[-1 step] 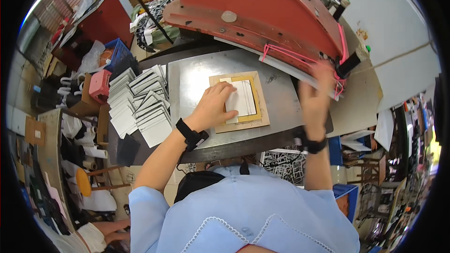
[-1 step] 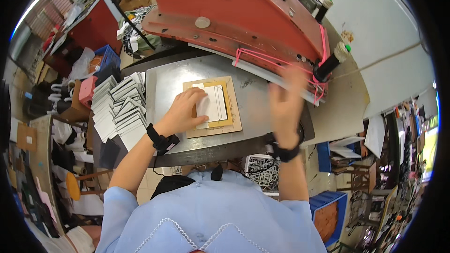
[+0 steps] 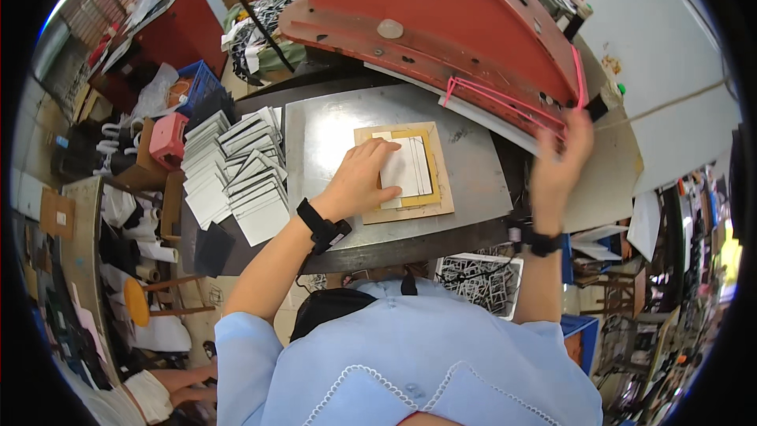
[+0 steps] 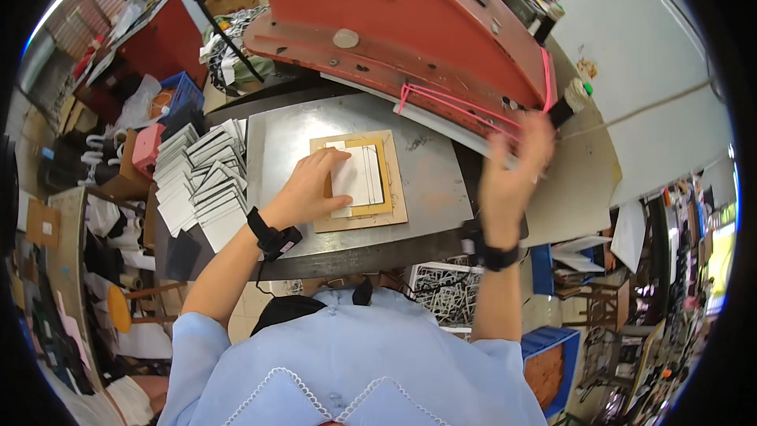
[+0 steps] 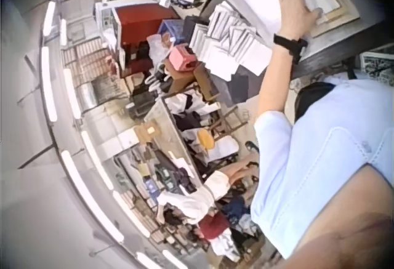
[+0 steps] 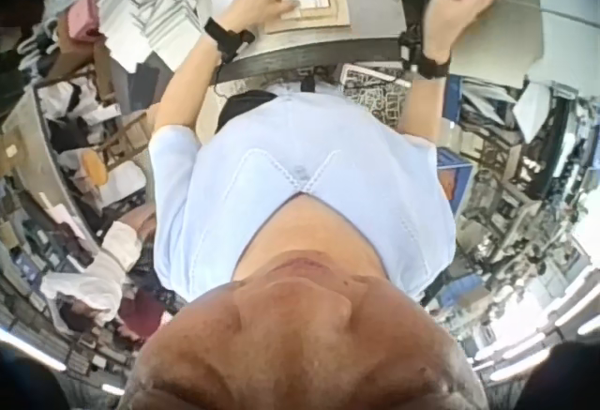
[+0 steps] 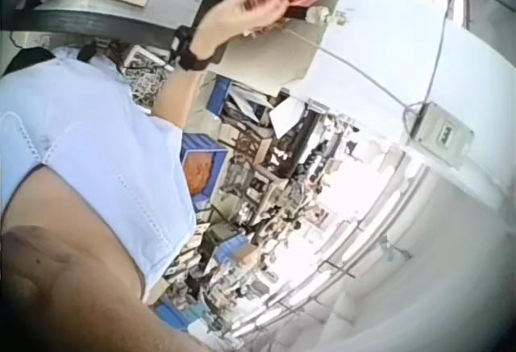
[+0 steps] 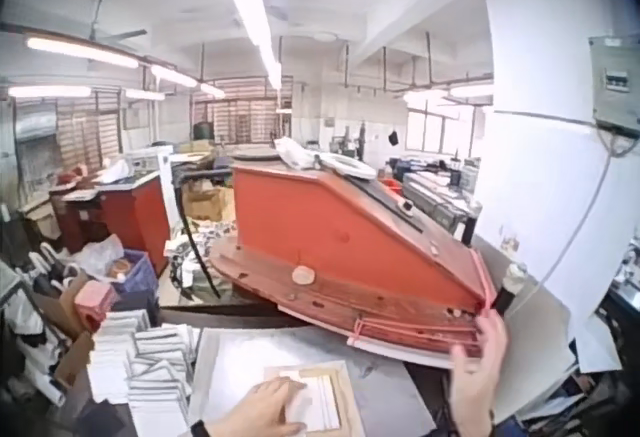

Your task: Assemble and press leather components for card holders using a clicker press.

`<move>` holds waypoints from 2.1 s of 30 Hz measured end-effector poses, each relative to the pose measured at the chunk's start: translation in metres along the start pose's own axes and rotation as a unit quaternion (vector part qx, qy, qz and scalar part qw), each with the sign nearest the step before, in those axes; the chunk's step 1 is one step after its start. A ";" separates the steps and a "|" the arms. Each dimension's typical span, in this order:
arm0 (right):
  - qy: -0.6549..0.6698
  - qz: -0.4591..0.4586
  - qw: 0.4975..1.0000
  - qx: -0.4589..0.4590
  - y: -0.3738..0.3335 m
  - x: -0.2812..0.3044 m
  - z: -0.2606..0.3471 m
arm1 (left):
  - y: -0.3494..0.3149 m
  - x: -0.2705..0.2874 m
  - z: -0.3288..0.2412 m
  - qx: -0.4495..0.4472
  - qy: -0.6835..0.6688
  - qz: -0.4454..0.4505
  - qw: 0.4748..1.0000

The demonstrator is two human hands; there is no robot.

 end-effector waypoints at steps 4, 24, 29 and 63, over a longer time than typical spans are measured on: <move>0.156 -0.129 0.964 -0.172 0.046 0.066 -0.088 | -0.005 0.015 -0.006 0.006 -0.061 -0.045 0.997; 0.206 0.038 0.939 -0.272 -0.011 0.046 -0.042 | -0.098 0.013 -0.122 -0.126 -0.174 0.053 0.975; 0.261 0.190 0.915 -0.241 -0.050 0.052 0.029 | -0.074 0.028 -0.150 -0.112 -0.250 0.041 0.961; 0.445 0.031 0.853 -0.270 0.014 0.035 0.003 | -0.138 0.115 -0.082 0.038 -0.504 -0.277 0.817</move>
Point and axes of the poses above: each hand's wrist, its own y-axis towards the middle knuckle, its own x-axis out of the back of the hand, z = x × y, the point moved 7 cm from there along y, towards the middle knuckle, and after that the axes turned 3 degrees about -z, right-handed, at the moved point
